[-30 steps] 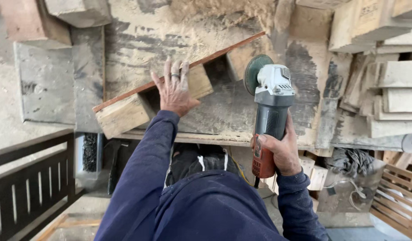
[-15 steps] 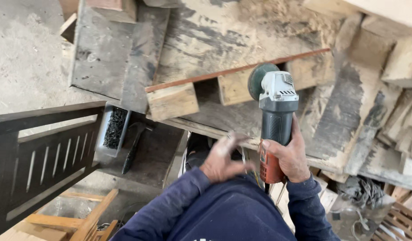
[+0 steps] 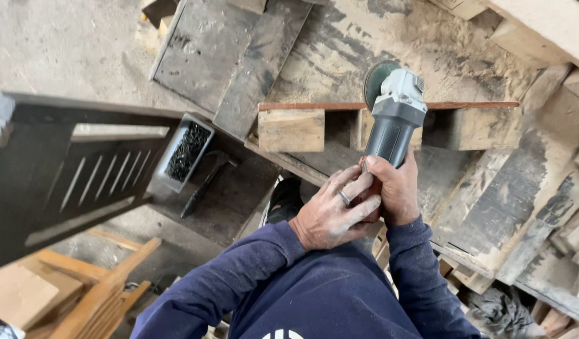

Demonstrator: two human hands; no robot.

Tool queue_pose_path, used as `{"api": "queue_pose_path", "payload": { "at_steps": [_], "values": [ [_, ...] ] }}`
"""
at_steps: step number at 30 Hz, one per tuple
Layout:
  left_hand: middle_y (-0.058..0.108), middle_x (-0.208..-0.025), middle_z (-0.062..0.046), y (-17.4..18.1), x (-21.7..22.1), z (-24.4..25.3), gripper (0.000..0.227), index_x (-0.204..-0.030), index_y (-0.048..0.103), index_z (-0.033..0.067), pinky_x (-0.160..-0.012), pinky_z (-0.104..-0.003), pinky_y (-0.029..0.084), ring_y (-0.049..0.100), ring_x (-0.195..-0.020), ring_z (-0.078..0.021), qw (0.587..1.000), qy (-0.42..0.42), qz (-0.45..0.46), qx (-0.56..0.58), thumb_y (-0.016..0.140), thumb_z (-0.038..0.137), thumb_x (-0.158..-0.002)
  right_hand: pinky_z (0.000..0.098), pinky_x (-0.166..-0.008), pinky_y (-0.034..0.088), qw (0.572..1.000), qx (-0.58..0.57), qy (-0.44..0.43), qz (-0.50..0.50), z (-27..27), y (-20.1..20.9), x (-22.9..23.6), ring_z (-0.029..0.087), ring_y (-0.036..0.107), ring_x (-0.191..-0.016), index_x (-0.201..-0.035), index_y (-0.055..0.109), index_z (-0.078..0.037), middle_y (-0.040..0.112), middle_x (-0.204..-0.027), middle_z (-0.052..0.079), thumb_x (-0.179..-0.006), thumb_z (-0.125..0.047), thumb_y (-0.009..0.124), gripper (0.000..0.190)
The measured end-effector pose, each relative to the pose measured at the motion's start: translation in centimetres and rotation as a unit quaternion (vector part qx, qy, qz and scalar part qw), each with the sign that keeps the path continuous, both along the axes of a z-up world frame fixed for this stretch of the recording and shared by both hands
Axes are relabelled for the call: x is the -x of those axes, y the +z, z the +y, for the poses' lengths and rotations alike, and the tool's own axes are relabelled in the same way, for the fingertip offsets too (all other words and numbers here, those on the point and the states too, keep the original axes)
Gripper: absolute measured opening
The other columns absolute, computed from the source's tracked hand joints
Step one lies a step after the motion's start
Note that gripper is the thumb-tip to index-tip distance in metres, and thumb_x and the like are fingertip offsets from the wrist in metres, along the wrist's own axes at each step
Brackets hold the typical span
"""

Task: The person uses an angle grinder with a sanding disc to smooth the surfaces of small wooden blocks arranged on a workbench. They reposition the blocks periodically to access different sides and continue sanding until the clip ends.

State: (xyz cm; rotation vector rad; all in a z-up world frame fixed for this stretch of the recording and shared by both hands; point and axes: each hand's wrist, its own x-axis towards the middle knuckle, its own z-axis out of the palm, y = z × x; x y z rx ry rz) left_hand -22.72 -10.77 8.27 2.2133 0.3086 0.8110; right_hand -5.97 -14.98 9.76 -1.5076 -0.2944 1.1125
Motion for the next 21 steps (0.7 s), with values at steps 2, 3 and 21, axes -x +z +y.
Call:
{"api": "queue_pose_path", "payload": {
  "at_steps": [2,3,21],
  "values": [
    [0.046,-0.147,-0.022,0.2,0.0,-1.5,0.061,-0.129,0.061,0.0052,-0.113,-0.061,0.046,0.049,-0.139,-0.0483,1.000,0.017,0.018,-0.008,0.089,0.026,-0.079,0.0319,-0.069,0.058,0.999,-0.016,0.033,-0.009,-0.9,-0.1,-0.2,0.018,0.066,-0.079,-0.121,0.052,0.004,0.066,-0.096,0.012,-0.085,-0.021,0.075,0.050],
    [0.047,-0.147,-0.022,0.4,-0.1,-2.6,0.059,-0.129,0.060,0.0051,-0.115,-0.060,0.047,0.049,-0.140,-0.0482,0.999,0.029,0.027,-0.012,0.088,0.023,-0.080,0.0323,-0.069,0.057,0.998,-0.022,0.050,-0.013,-1.6,0.0,-0.3,0.019,0.066,-0.079,-0.120,0.053,0.006,0.065,-0.096,0.014,-0.087,-0.021,0.075,0.048],
    [0.067,-0.119,-0.012,-3.0,-3.2,-5.2,0.059,-0.128,0.058,-0.0018,-0.095,-0.033,0.056,0.066,-0.108,-0.0191,0.615,0.115,-0.135,0.769,0.084,0.026,-0.083,0.0368,-0.099,0.051,0.916,0.071,0.327,-0.220,-5.4,0.1,-0.9,0.024,0.064,-0.114,-0.144,0.044,0.002,0.063,-0.123,0.015,-0.065,-0.015,0.073,0.086]
  ]
}}
